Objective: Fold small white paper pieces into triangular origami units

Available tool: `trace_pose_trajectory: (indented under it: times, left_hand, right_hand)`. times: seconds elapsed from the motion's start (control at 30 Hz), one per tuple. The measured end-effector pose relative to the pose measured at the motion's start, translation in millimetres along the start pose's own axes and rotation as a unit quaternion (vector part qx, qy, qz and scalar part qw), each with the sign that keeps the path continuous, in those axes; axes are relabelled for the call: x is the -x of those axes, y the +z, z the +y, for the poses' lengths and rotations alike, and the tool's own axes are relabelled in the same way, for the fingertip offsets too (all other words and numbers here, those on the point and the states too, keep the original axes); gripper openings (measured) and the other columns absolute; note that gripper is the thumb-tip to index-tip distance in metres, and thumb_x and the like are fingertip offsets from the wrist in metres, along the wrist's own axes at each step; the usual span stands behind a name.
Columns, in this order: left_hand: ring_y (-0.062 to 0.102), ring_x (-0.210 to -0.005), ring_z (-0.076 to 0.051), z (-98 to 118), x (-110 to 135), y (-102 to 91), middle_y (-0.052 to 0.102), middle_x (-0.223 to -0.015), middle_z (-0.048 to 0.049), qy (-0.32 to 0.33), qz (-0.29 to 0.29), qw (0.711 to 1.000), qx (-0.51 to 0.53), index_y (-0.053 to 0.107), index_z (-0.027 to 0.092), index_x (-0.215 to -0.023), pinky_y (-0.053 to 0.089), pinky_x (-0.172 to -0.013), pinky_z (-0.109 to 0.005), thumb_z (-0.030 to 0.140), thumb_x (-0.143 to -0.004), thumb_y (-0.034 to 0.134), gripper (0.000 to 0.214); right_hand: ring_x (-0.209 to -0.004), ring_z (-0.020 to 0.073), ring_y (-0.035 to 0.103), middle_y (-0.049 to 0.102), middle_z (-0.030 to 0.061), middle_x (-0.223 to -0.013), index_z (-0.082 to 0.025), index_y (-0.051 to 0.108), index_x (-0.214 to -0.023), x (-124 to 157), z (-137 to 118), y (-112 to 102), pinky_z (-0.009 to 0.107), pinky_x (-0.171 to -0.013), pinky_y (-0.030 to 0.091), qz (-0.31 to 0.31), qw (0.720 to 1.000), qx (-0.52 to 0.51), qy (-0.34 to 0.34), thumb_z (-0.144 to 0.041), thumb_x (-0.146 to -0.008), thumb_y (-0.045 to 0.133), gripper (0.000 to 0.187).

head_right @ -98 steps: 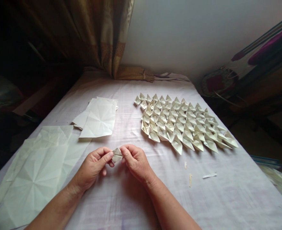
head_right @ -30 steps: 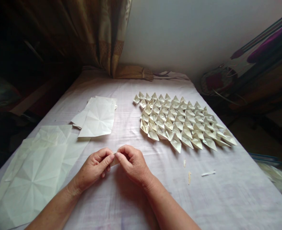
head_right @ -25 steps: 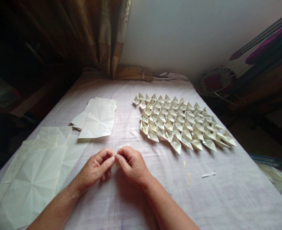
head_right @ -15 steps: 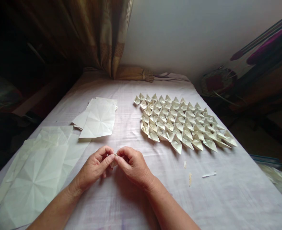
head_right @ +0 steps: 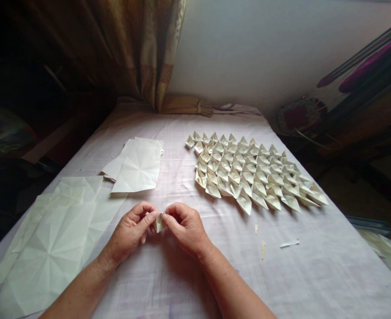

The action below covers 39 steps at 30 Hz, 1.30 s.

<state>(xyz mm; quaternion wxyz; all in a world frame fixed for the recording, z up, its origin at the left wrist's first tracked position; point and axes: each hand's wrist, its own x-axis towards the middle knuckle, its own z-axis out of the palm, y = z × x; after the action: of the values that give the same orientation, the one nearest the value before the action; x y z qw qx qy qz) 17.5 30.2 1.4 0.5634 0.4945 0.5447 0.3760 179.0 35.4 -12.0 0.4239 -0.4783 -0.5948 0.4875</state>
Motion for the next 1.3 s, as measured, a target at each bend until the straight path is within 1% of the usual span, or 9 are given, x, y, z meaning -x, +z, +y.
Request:
trace_pose_trajectory:
  times: [0.33,0.47,0.6,0.67,0.8,0.87,0.97,1.1,1.3]
  left_hand:
    - [0.057,-0.055,-0.012,-2,-5,-3.8,0.06,-0.065,0.0018,0.048,0.093,0.994,-0.019,0.056,0.02,-0.086,0.037,-0.039,-0.016,0.05,-0.082,0.059,0.03]
    - [0.059,-0.063,-0.012,-5,-8,-7.5,0.06,-0.068,0.0024,0.1,0.138,0.981,-0.093,0.057,0.021,-0.082,0.046,-0.057,-0.02,0.041,-0.085,0.056,0.021]
    - [0.059,-0.065,-0.013,-8,-8,-11.9,0.063,-0.076,0.0016,0.115,0.159,0.959,-0.206,0.058,0.022,-0.085,0.046,-0.063,-0.023,0.036,-0.086,0.055,0.014]
    - [0.059,-0.068,-0.015,-8,-7,-14.7,0.065,-0.079,0.0008,0.152,0.147,0.938,-0.274,0.062,0.023,-0.092,0.047,-0.066,-0.026,0.029,-0.087,0.055,0.011]
    - [0.059,-0.086,-0.019,-5,-4,-18.8,0.067,-0.091,-0.0028,0.267,0.052,0.878,-0.394,0.069,0.025,-0.095,0.047,-0.08,-0.033,0.012,-0.085,0.049,0.026]
    - [0.057,-0.094,-0.021,-3,-2,-18.6,0.065,-0.101,-0.0041,0.283,0.026,0.858,-0.427,0.071,0.026,-0.095,0.045,-0.086,-0.036,0.013,-0.084,0.052,0.026]
    - [0.055,-0.101,-0.023,-2,0,-16.4,0.062,-0.11,-0.0039,0.28,0.017,0.848,-0.45,0.071,0.027,-0.096,0.044,-0.09,-0.038,0.02,-0.084,0.06,0.018]
    - [0.056,-0.097,-0.022,-3,1,-14.2,0.064,-0.107,-0.0029,0.279,0.013,0.838,-0.468,0.07,0.028,-0.094,0.043,-0.086,-0.036,0.024,-0.085,0.065,0.011]
    - [0.058,-0.094,-0.021,-5,1,-14.3,0.068,-0.104,-0.0035,0.312,0.016,0.82,-0.48,0.067,0.023,-0.1,0.042,-0.084,-0.036,0.022,-0.087,0.063,0.013]
  right_hand:
    - [-0.063,0.0128,0.053,0.058,-0.0005,-0.068,-0.019,0.057,-0.076,-4,1,-6,0.024,-0.06,0.044,0.06,0.998,-0.01,-0.024,-0.033,-0.087,0.055,0.017]
    - [-0.069,0.0157,0.056,0.061,0.0014,-0.073,-0.02,0.058,-0.078,-6,3,-10,0.028,-0.066,0.044,0.088,0.992,0.079,-0.047,-0.03,-0.088,0.053,0.014]
    - [-0.091,0.0217,0.058,0.068,0.0049,-0.087,-0.022,0.061,-0.078,-6,5,-14,0.038,-0.087,0.041,0.113,0.963,0.213,-0.117,-0.022,-0.084,0.056,0.008]
    - [-0.099,0.0236,0.057,0.069,0.0053,-0.093,-0.023,0.061,-0.078,-6,7,-15,0.041,-0.093,0.038,0.112,0.955,0.242,-0.127,-0.019,-0.083,0.057,0.008]
    - [-0.112,0.0266,0.054,0.071,0.0053,-0.099,-0.023,0.061,-0.077,-6,11,-15,0.045,-0.1,0.032,0.088,0.949,0.277,-0.121,-0.018,-0.082,0.057,0.008]
    - [-0.115,0.0272,0.054,0.071,0.0055,-0.1,-0.023,0.061,-0.077,-6,12,-16,0.046,-0.101,0.032,0.077,0.947,0.288,-0.117,-0.018,-0.082,0.056,0.009]
    - [-0.12,0.0278,0.051,0.069,0.0076,-0.108,-0.023,0.063,-0.087,-5,11,-17,0.047,-0.102,0.033,0.063,0.944,0.298,-0.125,-0.016,-0.08,0.054,0.013]
    - [-0.136,0.03,0.037,0.055,0.0103,-0.135,-0.023,0.063,-0.108,-1,7,-16,0.049,-0.107,0.03,0.002,0.934,0.319,-0.164,-0.012,-0.07,0.056,0.04]
    - [-0.136,0.0306,0.037,0.052,0.0095,-0.139,-0.025,0.069,-0.094,-1,9,-14,0.05,-0.106,0.031,-0.032,0.91,0.376,-0.169,-0.017,-0.08,0.063,0.017]
